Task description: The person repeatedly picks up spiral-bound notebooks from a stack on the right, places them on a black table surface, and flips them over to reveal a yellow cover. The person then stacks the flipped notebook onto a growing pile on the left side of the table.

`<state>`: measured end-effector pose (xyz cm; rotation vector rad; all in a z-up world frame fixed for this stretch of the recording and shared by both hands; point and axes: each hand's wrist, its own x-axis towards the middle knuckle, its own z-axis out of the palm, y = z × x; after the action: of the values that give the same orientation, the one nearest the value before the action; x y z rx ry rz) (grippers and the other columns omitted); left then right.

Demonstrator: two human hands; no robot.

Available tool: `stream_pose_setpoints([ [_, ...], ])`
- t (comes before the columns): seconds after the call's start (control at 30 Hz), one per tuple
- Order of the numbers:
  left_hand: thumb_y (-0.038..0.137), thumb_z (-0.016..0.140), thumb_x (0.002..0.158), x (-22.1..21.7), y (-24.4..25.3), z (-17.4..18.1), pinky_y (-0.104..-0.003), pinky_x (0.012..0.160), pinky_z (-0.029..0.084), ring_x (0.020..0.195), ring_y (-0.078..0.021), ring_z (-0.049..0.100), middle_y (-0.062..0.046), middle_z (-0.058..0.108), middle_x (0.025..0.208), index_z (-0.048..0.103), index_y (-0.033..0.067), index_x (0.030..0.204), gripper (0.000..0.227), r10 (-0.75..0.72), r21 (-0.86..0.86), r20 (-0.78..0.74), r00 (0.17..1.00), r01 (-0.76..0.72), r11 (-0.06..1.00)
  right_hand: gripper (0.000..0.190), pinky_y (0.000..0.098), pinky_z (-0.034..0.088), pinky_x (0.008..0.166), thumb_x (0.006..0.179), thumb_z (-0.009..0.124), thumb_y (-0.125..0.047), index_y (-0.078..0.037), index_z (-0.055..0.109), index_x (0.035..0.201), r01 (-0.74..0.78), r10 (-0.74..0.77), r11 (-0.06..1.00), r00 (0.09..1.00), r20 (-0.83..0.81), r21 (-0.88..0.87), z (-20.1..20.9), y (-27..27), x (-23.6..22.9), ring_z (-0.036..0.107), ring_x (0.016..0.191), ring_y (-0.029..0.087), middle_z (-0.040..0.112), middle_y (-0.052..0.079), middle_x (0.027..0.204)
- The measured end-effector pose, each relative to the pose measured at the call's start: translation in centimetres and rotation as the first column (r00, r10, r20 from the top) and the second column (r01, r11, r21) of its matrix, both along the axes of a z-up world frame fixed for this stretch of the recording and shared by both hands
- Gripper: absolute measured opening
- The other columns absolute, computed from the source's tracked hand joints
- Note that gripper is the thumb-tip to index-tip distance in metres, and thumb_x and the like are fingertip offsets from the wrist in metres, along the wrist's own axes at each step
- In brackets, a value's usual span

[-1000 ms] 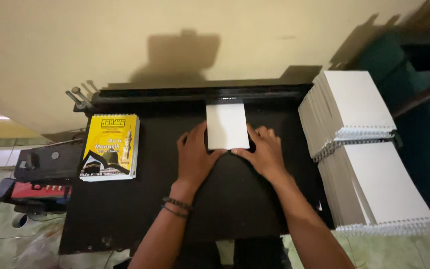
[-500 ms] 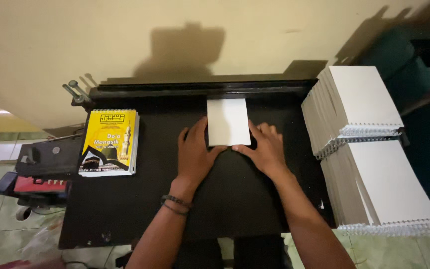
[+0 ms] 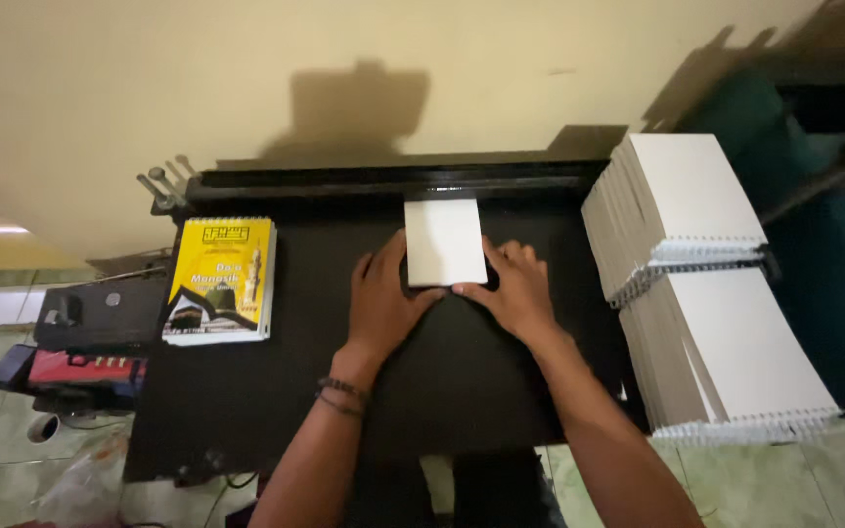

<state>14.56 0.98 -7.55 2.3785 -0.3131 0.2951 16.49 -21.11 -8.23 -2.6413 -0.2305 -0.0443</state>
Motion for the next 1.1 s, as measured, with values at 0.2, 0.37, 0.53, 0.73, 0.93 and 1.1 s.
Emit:
stream_pose_setpoints([
  [0.2, 0.047, 0.062, 0.103, -1.6, 0.6, -1.4, -0.054, 0.126, 0.020, 0.132, -0.0358, 0.060, -0.024, 0.066, 0.132, 0.045, 0.0025, 0.151, 0.068, 0.163, -0.053, -0.119, 0.979, -0.170, 0.984, 0.046, 0.0466, 0.040, 0.100, 0.103, 0.058, -0.053, -0.016, 0.073, 0.126, 0.067, -0.063, 0.991, 0.997, -0.036, 0.120, -1.0, -1.2, -1.0, 0.058, 0.113, 0.028, 0.065, 0.008, 0.106],
  [0.37, 0.042, 0.075, 0.093, -2.0, -1.3, -4.3, -0.061, 0.116, 0.029, 0.137, -0.0396, 0.048, -0.020, 0.055, 0.140, 0.067, 0.0020, 0.132, 0.057, 0.276, 0.140, 0.010, 0.961, -0.275, 0.951, 0.061, 0.0544, 0.042, 0.103, 0.099, 0.055, -0.067, -0.019, 0.069, 0.134, 0.197, -0.195, 0.977, 0.980, -0.035, 0.082, -0.9, 1.7, -2.8, 0.046, 0.131, 0.033, 0.054, 0.009, 0.135],
  [0.53, 0.026, 0.067, 0.102, -5.3, -1.1, 0.1, -0.058, 0.118, 0.026, 0.132, -0.0425, 0.053, -0.025, 0.058, 0.136, 0.049, -0.0003, 0.145, 0.054, 0.085, -0.630, -0.214, 0.973, -0.204, 0.749, 0.060, 0.0596, 0.038, 0.111, 0.097, 0.069, -0.038, -0.003, 0.054, 0.144, 0.214, -0.174, 0.735, 0.977, -0.126, 0.644, 1.8, 2.8, -5.4, 0.048, 0.134, 0.045, 0.052, 0.026, 0.140],
  [0.73, 0.018, 0.072, 0.097, -9.3, 0.0, 4.0, -0.050, 0.110, 0.047, 0.121, -0.0337, 0.064, -0.016, 0.070, 0.118, 0.068, 0.0065, 0.126, 0.032, -0.025, -0.776, -0.115, 0.993, -0.075, 0.626, 0.056, 0.0386, 0.047, 0.093, 0.090, 0.070, 0.005, 0.001, 0.046, 0.140, 0.018, -0.018, 0.436, 1.000, -0.012, 0.900, 1.2, 0.7, -9.6, 0.064, 0.102, 0.022, 0.068, 0.014, 0.110],
  [0.93, 0.007, 0.073, 0.092, -11.2, 0.2, 6.0, -0.045, 0.098, 0.050, 0.107, -0.0306, 0.071, -0.014, 0.075, 0.103, 0.075, 0.0072, 0.113, 0.022, -0.085, -0.742, 0.033, 0.996, 0.081, 0.666, 0.062, 0.0484, 0.051, 0.093, 0.087, 0.073, -0.003, 0.002, 0.051, 0.145, 0.019, 0.122, 0.489, 0.989, -0.089, 0.872, 0.8, -0.8, -10.7, 0.064, 0.104, 0.032, 0.069, 0.022, 0.110],
  [1.1, 0.004, 0.067, 0.094, -12.5, -1.2, 4.2, -0.059, 0.114, 0.038, 0.136, -0.0449, 0.053, -0.023, 0.067, 0.128, 0.062, 0.0021, 0.134, 0.040, 0.034, -0.730, 0.125, 0.992, 0.069, 0.680, 0.038, 0.0451, 0.055, 0.092, 0.090, 0.075, -0.009, 0.001, 0.073, 0.126, 0.053, 0.182, 0.562, 0.965, -0.186, 0.826, 1.6, -0.3, -11.4, 0.069, 0.101, 0.025, 0.079, 0.017, 0.106],
])
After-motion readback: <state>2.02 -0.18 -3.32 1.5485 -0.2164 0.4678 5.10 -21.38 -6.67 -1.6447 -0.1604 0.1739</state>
